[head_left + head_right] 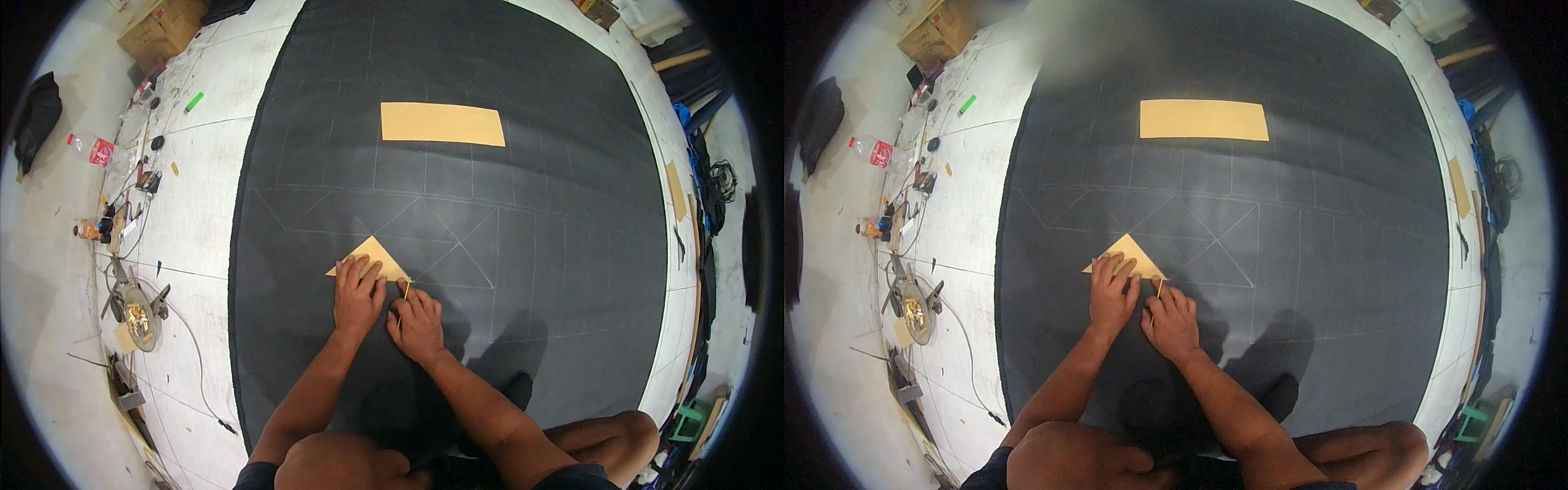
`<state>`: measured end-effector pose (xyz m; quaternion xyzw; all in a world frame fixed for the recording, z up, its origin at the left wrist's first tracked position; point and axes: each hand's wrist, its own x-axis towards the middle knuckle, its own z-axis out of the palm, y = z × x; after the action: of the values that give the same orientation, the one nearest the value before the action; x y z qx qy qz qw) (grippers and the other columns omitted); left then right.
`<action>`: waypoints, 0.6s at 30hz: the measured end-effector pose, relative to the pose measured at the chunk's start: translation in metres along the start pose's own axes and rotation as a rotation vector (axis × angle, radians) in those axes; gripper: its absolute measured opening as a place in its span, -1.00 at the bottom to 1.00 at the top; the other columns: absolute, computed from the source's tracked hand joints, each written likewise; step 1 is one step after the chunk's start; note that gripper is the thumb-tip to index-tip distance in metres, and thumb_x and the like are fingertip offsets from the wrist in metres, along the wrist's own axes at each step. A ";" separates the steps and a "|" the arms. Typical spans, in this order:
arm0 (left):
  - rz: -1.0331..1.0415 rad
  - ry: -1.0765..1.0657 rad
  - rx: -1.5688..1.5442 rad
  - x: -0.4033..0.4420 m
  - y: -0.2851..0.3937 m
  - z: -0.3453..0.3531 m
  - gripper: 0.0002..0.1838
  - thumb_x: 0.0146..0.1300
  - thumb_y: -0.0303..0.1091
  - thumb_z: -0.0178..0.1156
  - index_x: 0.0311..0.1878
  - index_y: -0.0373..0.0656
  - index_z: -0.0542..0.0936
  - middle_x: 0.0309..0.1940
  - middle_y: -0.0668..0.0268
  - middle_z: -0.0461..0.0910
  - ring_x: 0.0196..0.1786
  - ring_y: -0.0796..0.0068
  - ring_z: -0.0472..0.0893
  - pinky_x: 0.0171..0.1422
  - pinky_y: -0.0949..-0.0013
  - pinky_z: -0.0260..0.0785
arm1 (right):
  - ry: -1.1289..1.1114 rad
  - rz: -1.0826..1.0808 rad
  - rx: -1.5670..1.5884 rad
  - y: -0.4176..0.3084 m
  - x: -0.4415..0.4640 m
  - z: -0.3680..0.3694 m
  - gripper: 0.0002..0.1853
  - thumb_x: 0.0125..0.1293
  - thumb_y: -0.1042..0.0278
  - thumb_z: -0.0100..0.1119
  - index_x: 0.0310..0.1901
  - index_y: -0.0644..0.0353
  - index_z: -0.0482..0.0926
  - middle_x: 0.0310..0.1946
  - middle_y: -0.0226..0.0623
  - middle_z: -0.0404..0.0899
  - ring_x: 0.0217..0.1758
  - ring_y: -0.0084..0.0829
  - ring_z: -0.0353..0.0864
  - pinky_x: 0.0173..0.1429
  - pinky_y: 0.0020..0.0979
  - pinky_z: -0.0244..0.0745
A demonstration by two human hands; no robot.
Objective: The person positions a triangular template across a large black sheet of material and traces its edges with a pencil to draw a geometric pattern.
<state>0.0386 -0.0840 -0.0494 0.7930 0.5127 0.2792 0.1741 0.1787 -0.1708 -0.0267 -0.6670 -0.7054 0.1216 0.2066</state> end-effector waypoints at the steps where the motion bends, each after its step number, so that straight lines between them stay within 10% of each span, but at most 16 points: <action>1: 0.002 0.005 0.009 0.000 0.000 0.000 -0.67 0.33 -0.34 0.34 0.13 -0.18 0.71 0.22 0.07 0.56 0.42 -0.09 0.43 0.60 -0.32 0.13 | -0.005 -0.002 -0.008 0.000 0.000 0.000 -0.73 0.28 0.22 0.35 -0.04 0.08 0.60 0.39 -0.25 0.49 0.32 -0.21 0.46 0.31 -0.10 0.30; 18: 0.003 0.021 0.010 0.000 0.000 0.001 -0.63 0.30 -0.26 0.41 0.14 -0.14 0.70 0.22 0.12 0.54 0.42 -0.08 0.43 0.60 -0.30 0.17 | 0.016 0.007 0.006 0.001 -0.001 0.003 -0.72 0.29 0.21 0.33 -0.02 0.06 0.60 0.38 -0.22 0.49 0.35 -0.22 0.45 0.31 -0.11 0.30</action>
<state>0.0396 -0.0837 -0.0500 0.7918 0.5145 0.2853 0.1642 0.1784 -0.1710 -0.0295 -0.6697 -0.7012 0.1191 0.2136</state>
